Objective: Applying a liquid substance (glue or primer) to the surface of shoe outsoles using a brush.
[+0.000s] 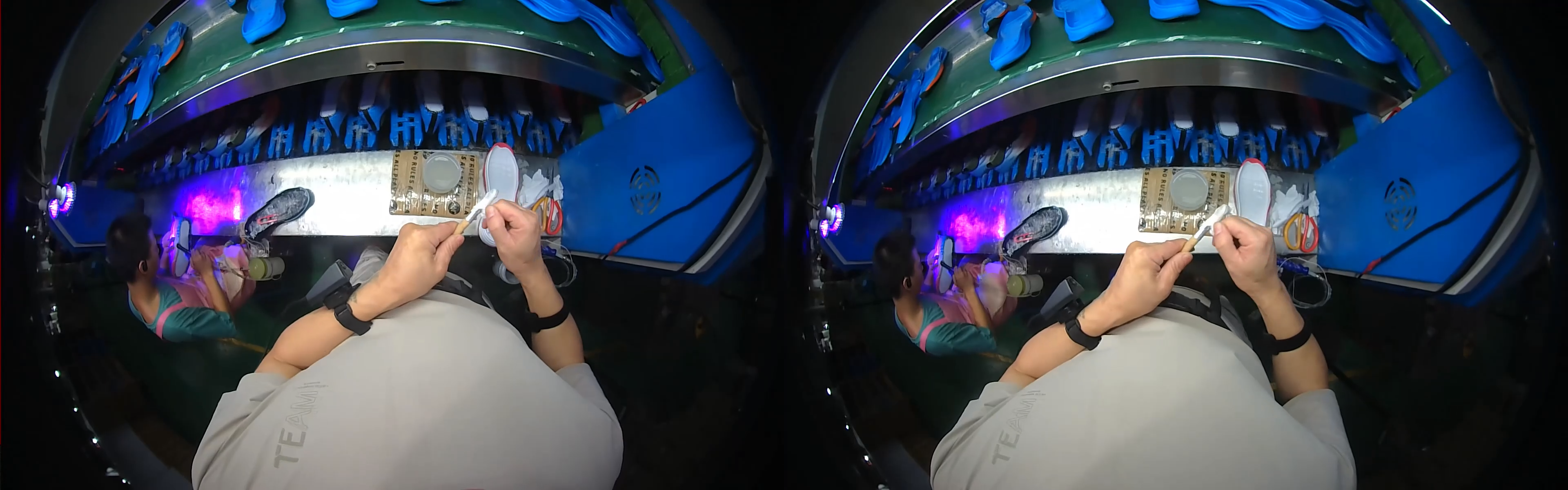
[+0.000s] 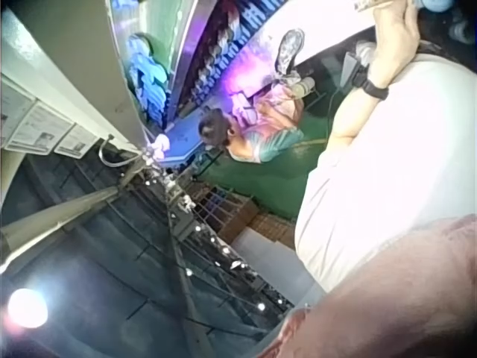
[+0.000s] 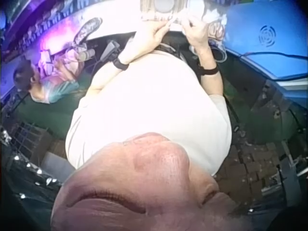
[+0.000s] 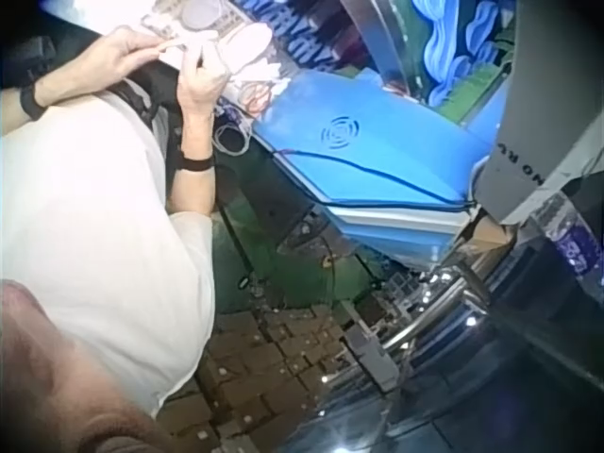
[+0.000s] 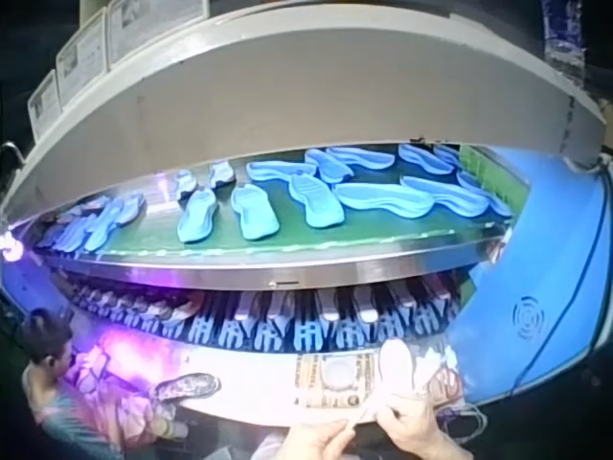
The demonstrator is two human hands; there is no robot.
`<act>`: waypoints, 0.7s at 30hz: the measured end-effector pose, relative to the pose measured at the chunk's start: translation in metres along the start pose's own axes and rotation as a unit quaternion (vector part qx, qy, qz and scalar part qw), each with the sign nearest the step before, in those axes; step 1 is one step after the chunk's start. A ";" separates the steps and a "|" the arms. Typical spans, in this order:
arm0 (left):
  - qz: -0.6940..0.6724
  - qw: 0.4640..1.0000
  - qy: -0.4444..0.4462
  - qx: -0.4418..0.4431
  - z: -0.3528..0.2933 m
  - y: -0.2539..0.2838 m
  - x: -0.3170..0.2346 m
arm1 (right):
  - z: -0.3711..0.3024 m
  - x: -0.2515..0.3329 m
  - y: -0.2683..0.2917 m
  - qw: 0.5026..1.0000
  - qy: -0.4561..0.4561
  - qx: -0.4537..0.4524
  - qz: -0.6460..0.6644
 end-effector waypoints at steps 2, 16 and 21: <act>0.004 1.000 0.008 -0.003 -0.002 0.001 0.003 | 0.007 0.012 -0.002 0.996 -0.017 0.057 -0.065; -0.315 0.910 0.252 0.100 -0.021 -0.028 0.029 | 0.001 0.042 -0.010 0.965 0.157 0.133 -0.162; -0.495 0.770 0.359 0.182 -0.031 -0.039 0.033 | -0.007 0.052 -0.011 0.963 0.186 0.121 -0.153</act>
Point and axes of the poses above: each hand's wrist, its own z-axis towards the middle knuckle, its own y-axis out of the back of the hand, x = y × z, the point moved 9 cm from there along z, towards the middle knuckle
